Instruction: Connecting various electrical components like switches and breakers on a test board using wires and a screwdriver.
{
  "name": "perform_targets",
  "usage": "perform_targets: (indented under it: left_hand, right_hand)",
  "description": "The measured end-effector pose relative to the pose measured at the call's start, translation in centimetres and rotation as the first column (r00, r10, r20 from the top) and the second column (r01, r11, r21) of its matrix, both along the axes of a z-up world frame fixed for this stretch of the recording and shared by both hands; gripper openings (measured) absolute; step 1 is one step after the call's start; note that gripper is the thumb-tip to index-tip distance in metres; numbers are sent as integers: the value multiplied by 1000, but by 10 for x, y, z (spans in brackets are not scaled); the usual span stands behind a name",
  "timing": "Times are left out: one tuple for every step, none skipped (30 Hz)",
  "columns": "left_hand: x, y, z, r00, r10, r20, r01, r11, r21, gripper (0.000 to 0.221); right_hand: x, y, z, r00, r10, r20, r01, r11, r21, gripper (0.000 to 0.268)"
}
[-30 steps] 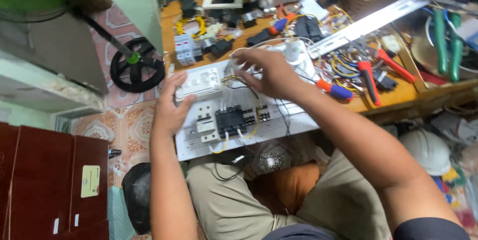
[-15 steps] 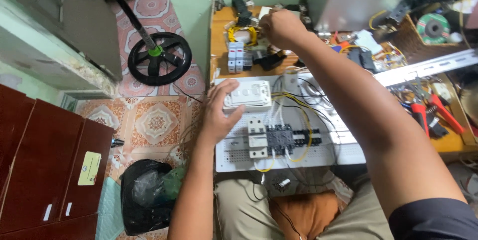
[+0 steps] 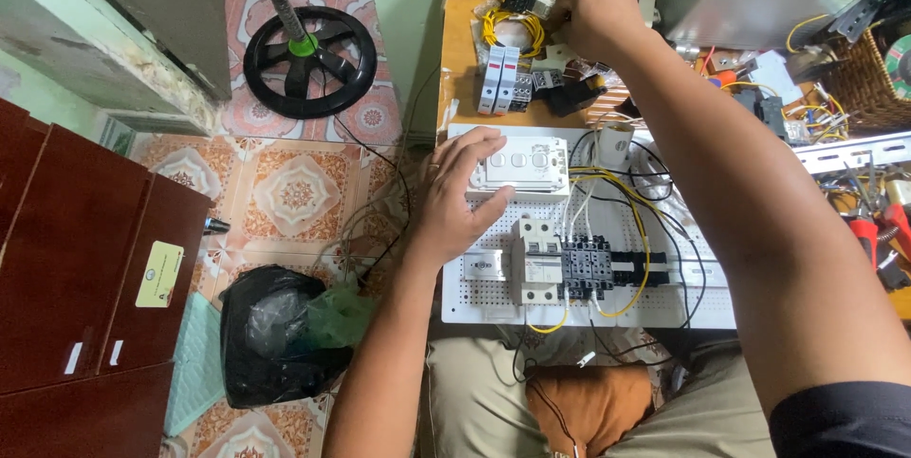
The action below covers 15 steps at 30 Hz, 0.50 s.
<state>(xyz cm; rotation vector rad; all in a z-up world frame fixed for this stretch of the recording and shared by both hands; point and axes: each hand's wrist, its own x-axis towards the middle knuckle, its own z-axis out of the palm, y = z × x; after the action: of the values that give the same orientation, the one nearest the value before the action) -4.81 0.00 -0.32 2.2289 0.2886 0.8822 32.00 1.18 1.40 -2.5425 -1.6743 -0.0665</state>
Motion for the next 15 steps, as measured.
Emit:
perform_targets:
  left_hand:
    - [0, 0, 1, 1000, -3, 1, 3, 1000, 0, 47]
    - [0, -1, 2, 1000, 1, 2, -1, 1000, 2, 46]
    - [-1, -1, 3, 1000, 4, 3, -4, 1000, 7, 45]
    - [0, -1, 3, 1000, 0, 3, 0, 1000, 9, 45]
    - [0, -1, 3, 1000, -1, 0, 1, 1000, 3, 45]
    - [0, -1, 3, 1000, -1, -3, 1, 1000, -3, 46]
    - [0, -1, 3, 1000, -2, -3, 2, 1000, -1, 46]
    - [0, -1, 2, 1000, -2, 5, 1, 1000, 3, 46]
    - [1, 0, 2, 1000, -1, 12, 1, 1000, 7, 46]
    - [0, 0, 2, 1000, -3, 12, 2, 1000, 9, 46]
    - [0, -1, 2, 1000, 0, -9, 0, 1000, -4, 48]
    - [0, -1, 1, 1000, 3, -29, -3, 1000, -16, 49]
    - [0, -1, 1, 1000, 2, -31, -3, 1000, -16, 49]
    - [0, -1, 1, 1000, 1, -23, -1, 1000, -14, 49]
    - [1, -1, 1, 1000, -5, -13, 4, 1000, -11, 49]
  right_hand:
    - [-4, -1, 3, 1000, -3, 1, 3, 1000, 0, 33]
    - [-8, -2, 6, 999, 14, 37, -12, 999, -39, 29]
    - [-13, -3, 9, 997, 30, 72, -25, 997, -76, 26]
    - [-13, -3, 9, 997, 26, 72, -21, 997, -74, 26]
    - [-13, -3, 9, 999, 9, 43, -6, 998, -68, 28]
    - [-14, -2, 10, 1000, -8, 14, 9, 998, -63, 30]
    - [-20, -2, 16, 1000, -9, 14, 10, 998, -60, 30]
    - [-25, -2, 22, 999, -43, -6, 42, 994, -104, 30]
    - [-32, -2, 28, 997, -78, -26, 74, 986, -148, 31]
    - [-22, -1, 20, 997, -79, -26, 75, 987, -146, 31]
    - [-13, 0, 12, 999, -43, -7, 43, 996, -83, 35]
    - [-3, 2, 4, 1000, -9, 15, 9, 1000, -21, 38]
    - [-16, 0, 13, 1000, -9, 14, 9, 1000, -21, 38]
    - [-28, -1, 23, 999, -31, -15, 30, 997, -68, 30]
    - [-40, -4, 32, 997, -58, -42, 53, 992, -114, 23]
